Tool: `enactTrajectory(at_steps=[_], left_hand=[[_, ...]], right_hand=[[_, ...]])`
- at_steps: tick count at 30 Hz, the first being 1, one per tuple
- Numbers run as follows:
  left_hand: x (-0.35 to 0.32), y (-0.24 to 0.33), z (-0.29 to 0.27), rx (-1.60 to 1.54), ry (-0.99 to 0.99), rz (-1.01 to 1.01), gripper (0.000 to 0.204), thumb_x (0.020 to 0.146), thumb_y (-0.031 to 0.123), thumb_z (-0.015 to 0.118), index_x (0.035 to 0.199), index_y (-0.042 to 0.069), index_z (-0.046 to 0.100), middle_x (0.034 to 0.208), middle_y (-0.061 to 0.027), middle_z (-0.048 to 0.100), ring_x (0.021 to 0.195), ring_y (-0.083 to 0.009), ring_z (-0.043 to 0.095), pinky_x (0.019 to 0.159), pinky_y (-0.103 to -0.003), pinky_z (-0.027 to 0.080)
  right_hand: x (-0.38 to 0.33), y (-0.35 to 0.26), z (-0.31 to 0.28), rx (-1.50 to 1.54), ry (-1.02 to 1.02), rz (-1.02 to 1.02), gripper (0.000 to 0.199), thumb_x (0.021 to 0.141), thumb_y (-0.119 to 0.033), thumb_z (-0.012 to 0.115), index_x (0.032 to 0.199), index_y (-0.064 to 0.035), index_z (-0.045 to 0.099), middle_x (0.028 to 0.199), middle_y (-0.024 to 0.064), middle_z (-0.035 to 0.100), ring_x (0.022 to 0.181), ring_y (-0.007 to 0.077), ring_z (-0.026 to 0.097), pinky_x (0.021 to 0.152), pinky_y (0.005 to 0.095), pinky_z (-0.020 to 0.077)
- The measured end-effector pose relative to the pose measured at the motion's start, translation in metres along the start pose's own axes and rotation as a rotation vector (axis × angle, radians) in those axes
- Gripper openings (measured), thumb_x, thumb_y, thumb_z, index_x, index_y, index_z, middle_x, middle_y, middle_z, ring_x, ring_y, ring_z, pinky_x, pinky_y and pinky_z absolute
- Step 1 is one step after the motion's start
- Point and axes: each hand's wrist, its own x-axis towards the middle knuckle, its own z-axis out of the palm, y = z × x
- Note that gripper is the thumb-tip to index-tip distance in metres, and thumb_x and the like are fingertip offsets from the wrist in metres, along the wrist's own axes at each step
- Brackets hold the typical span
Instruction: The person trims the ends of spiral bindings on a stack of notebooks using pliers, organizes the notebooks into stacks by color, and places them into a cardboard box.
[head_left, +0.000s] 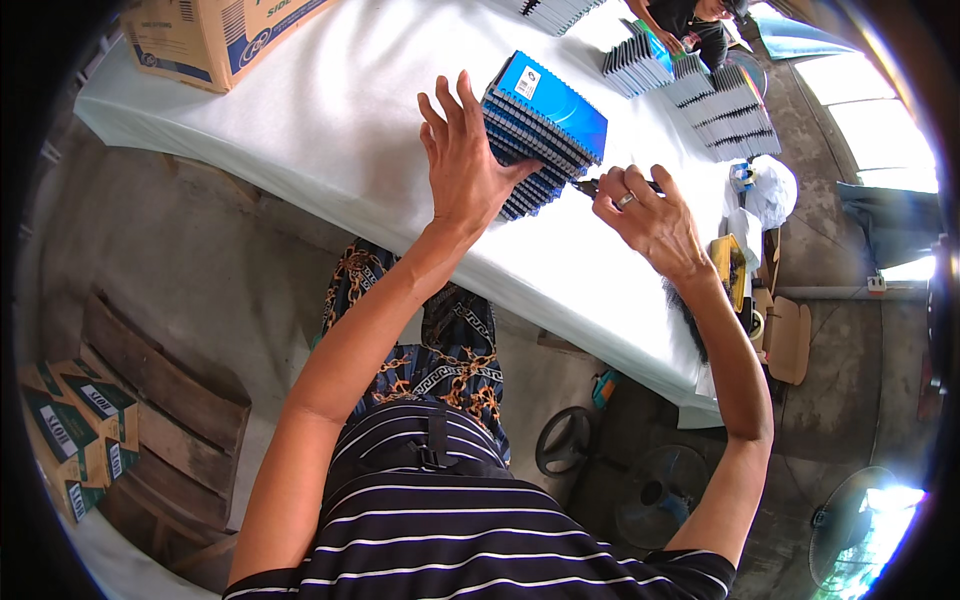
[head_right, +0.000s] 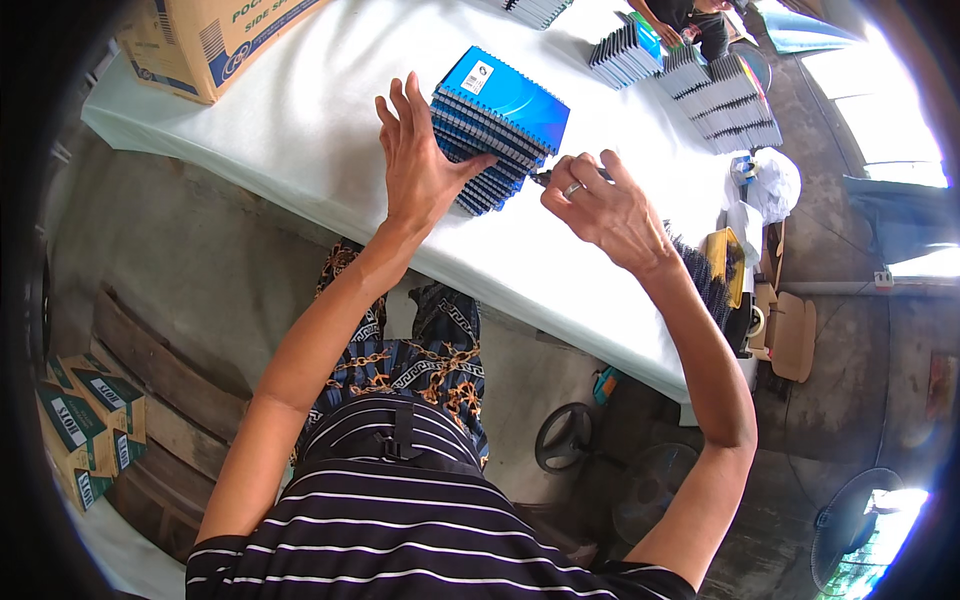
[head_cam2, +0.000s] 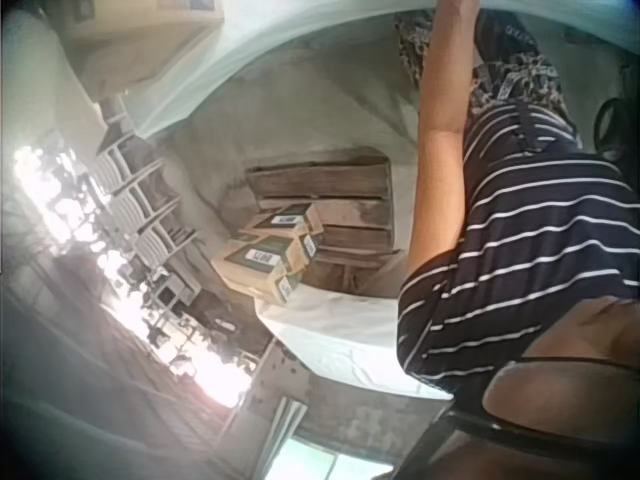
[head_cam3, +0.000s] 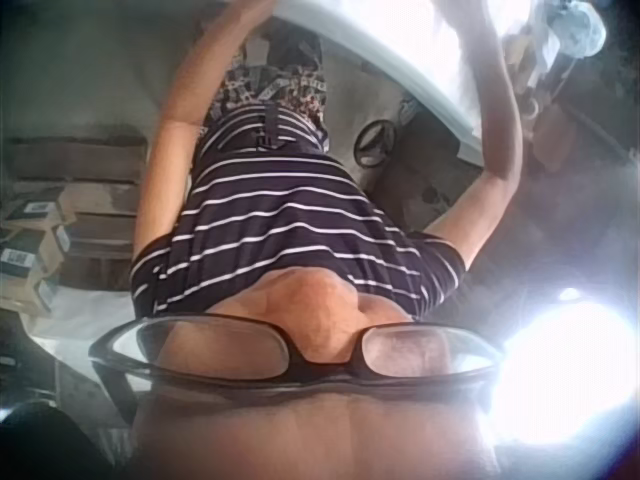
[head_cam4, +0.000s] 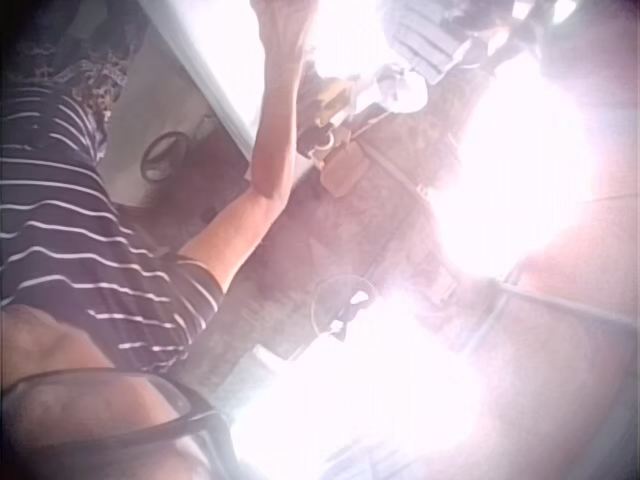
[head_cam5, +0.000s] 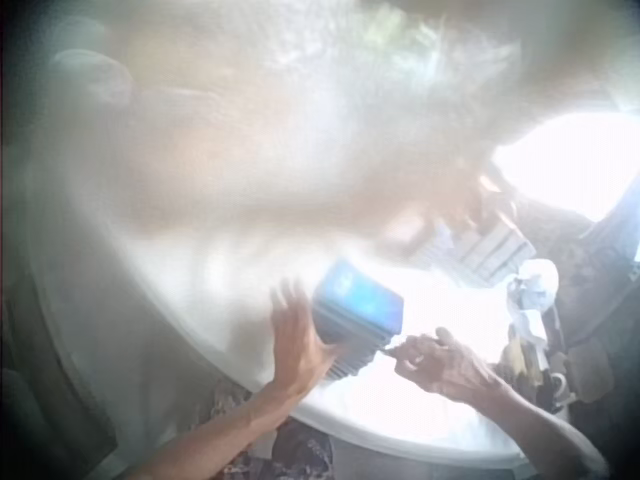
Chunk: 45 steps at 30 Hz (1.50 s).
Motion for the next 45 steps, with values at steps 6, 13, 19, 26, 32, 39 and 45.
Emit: enactTrajectory(at_steps=[6,13,19,26,32,39,45], left_hand=[[0.000,-0.001,-0.002,0.004,0.001,-0.017,0.126,0.058,0.048,0.084,0.145,0.001,0.007,0.145,-0.0336,0.018,0.134,-0.0566,0.011,0.104,-0.064,0.023],[0.005,0.005,-0.006,0.016,0.043,0.084,0.125,0.058,0.051,0.083,0.145,0.002,0.007,0.146,-0.0322,0.014,0.134,-0.0556,0.009,0.103,-0.066,0.023],[0.012,0.009,-0.004,0.001,0.047,0.107,0.122,0.059,0.047,0.084,0.146,0.004,0.009,0.147,-0.0307,0.013,0.135,-0.0547,0.009,0.103,-0.066,0.023],[0.012,0.010,-0.004,0.015,0.030,0.099,0.121,0.057,0.045,0.085,0.145,0.006,0.012,0.146,-0.0291,0.017,0.134,-0.0549,0.010,0.102,-0.067,0.024],[0.012,0.012,-0.004,0.052,0.030,0.105,0.119,0.058,0.043,0.085,0.145,0.004,0.013,0.144,-0.0303,0.022,0.133,-0.0548,0.015,0.102,-0.064,0.026],[0.017,0.015,-0.016,0.058,0.122,0.231,0.103,0.064,0.059,0.073,0.144,0.013,0.028,0.145,-0.0246,0.024,0.132,-0.0534,0.017,0.101,-0.065,0.025],[0.068,0.026,-0.009,0.238,0.079,0.632,0.050,0.076,0.062,0.057,0.117,0.034,0.064,0.144,-0.0035,0.040,0.137,-0.0416,0.019,0.105,-0.062,0.023]], right_hand=[[0.018,-0.034,-0.013,0.029,-0.372,0.265,0.009,0.080,-0.012,0.065,0.085,-0.0052,0.062,0.088,0.0056,0.064,0.085,0.0145,0.060,0.077,0.0306,0.0470],[0.004,0.006,-0.028,0.164,-0.009,0.220,0.025,0.072,-0.017,0.075,0.094,-0.0136,0.063,0.100,-0.0019,0.060,0.102,0.0137,0.054,0.099,0.0379,0.0378],[0.005,0.009,-0.013,-0.022,0.012,0.039,0.031,0.071,-0.015,0.075,0.095,-0.0172,0.057,0.107,-0.0054,0.054,0.112,0.0106,0.045,0.101,0.0347,0.0374],[0.005,-0.001,-0.011,-0.085,-0.008,-0.011,0.022,0.074,-0.014,0.068,0.092,-0.0134,0.057,0.101,-0.0030,0.056,0.104,0.0131,0.049,0.086,0.0308,0.0429],[0.021,-0.024,-0.022,-0.092,-0.182,0.151,0.010,0.074,-0.010,0.065,0.081,-0.0049,0.061,0.084,0.0049,0.063,0.086,0.0160,0.059,0.073,0.0293,0.0463],[0.015,0.009,-0.040,0.066,-0.084,0.212,0.018,0.077,-0.014,0.069,0.095,-0.0139,0.065,0.104,-0.0013,0.061,0.106,0.0126,0.054,0.101,0.0403,0.0357],[0.011,0.027,-0.020,0.030,0.051,0.007,0.028,0.071,-0.014,0.070,0.096,-0.0161,0.060,0.107,-0.0057,0.056,0.108,0.0110,0.050,0.103,0.0373,0.0351]])
